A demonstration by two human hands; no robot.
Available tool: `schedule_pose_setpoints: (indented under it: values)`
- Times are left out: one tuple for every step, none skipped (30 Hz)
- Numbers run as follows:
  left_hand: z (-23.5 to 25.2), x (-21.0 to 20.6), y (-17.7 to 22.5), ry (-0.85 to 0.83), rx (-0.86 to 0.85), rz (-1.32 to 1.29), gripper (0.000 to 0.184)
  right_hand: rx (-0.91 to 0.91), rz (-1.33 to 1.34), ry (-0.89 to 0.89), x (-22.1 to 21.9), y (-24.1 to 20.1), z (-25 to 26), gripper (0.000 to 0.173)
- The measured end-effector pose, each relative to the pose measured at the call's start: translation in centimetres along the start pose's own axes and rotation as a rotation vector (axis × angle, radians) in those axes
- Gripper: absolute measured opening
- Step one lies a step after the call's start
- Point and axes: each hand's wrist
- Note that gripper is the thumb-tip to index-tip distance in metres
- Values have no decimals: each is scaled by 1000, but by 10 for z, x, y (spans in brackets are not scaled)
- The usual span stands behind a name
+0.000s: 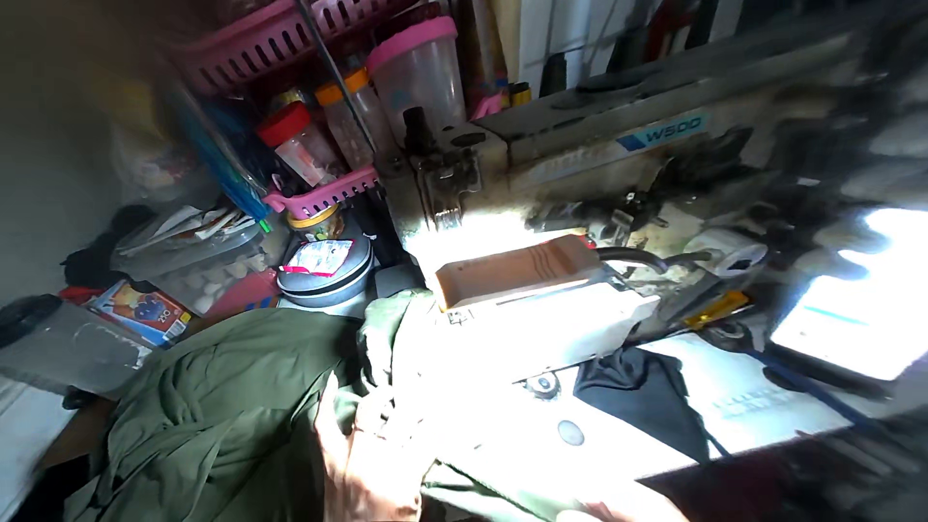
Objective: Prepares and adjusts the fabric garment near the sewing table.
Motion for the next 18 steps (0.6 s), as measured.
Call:
schedule_pose_setpoints:
  values:
    - [3, -6, -5, 28, 1, 18, 20, -19, -11, 0, -2, 1, 6, 24]
    - [6, -12, -10, 53, -3, 31, 21, -41, -22, -5, -3, 1, 11, 25]
    - [10, -17, -14, 68, -3, 43, 22, -64, -35, 2, -5, 1, 16, 25]
    - [13, -20, -19, 71, -4, 49, 24, -91, -41, 17, -8, 1, 21, 26]
    - [17, -22, -22, 61, -3, 49, 25, -121, -40, 24, -10, 1, 26, 26]
    - [21, -24, -25, 41, 1, 60, 27, -145, -29, 22, -11, 3, 31, 27]
    - [26, -24, -27, 13, 5, 83, 28, -160, -10, 21, -13, 6, 37, 27]
    - [31, -24, -29, -18, 11, 109, 27, -155, 7, 16, -14, 10, 43, 26]
    - [35, -25, -30, -39, 15, 133, 27, -133, 14, 20, -15, 16, 49, 25]
    - [39, -27, -32, -61, 20, 145, 29, -101, 11, 26, -17, 21, 56, 24]
    - [44, -29, -35, -81, 21, 158, 32, -69, 3, 31, -17, 24, 62, 24]
    - [48, -30, -40, -110, 16, 170, 34, -53, -9, 34, -18, 26, 69, 25]
    - [53, -30, -44, -171, 11, 181, 39, -56, -15, 27, -17, 26, 76, 26]
    - [60, -25, -49, -262, 6, 173, 43, -67, -18, 15, -16, 25, 82, 26]
    - [68, -17, -54, -372, 11, 139, 47, -75, -14, 3, -15, 24, 88, 26]
    - [78, -5, -61, -499, 33, 84, 53, -74, -7, -8, -13, 23, 94, 28]
    - [88, 9, -68, -579, 48, 8, 58, -65, -4, -22, -12, 24, 101, 28]
    - [95, 22, -75, -526, 14, -67, 56, -50, -2, -35, -10, 25, 107, 28]
Point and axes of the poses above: each hand's wrist, its own z-axis towards the middle knuckle, its own x-axis out of the back of the hand, y = z × x, and after that the axes turned 2 degrees about y, right-handed
